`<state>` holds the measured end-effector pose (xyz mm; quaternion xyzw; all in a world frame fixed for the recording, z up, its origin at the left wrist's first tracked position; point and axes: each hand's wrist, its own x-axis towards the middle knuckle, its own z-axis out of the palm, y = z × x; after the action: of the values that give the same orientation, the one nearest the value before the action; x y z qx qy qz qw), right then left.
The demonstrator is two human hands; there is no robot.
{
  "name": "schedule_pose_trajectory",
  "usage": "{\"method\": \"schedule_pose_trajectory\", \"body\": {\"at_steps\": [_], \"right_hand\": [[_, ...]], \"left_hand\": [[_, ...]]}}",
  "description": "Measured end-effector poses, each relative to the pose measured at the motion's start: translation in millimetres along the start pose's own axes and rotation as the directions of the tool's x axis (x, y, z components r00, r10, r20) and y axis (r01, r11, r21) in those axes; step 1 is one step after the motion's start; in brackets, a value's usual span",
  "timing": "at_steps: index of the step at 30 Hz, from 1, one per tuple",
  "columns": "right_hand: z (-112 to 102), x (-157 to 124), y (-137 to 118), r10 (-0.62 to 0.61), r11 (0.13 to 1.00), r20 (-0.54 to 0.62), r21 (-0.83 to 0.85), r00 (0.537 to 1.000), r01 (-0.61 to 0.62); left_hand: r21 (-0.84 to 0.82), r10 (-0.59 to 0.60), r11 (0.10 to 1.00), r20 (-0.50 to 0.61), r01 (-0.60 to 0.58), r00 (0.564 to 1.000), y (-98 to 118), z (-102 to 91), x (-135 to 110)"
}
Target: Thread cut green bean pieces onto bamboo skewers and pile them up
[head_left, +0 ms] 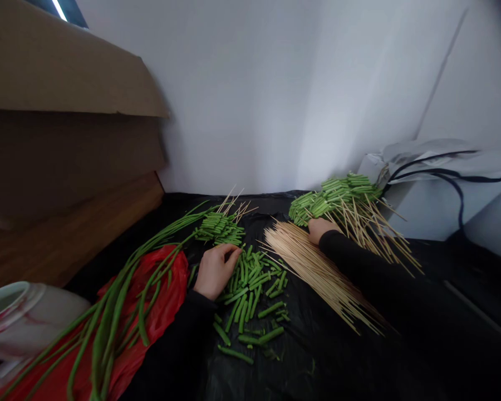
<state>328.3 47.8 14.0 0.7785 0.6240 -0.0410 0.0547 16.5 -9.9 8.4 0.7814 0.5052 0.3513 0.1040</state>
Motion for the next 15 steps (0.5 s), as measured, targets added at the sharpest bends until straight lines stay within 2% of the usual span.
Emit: {"method": "schedule_pose_trajectory", "body": {"at_steps": [8, 15], "right_hand": [[-5.4, -4.0, 5.2, -0.005, 1.000, -0.014, -0.006, 1.000, 0.005], [-2.9, -5.2, -3.1, -0.009, 1.000, 0.012, -0.012, 1.000, 0.009]], "left_hand": [[0.005, 0.002, 1.000, 0.006, -0.002, 1.000, 2.2, -1.1, -0.1], [0.007, 0.009, 1.000, -0.003, -0.009, 1.000, 0.7, -1.8, -0.5]]}}
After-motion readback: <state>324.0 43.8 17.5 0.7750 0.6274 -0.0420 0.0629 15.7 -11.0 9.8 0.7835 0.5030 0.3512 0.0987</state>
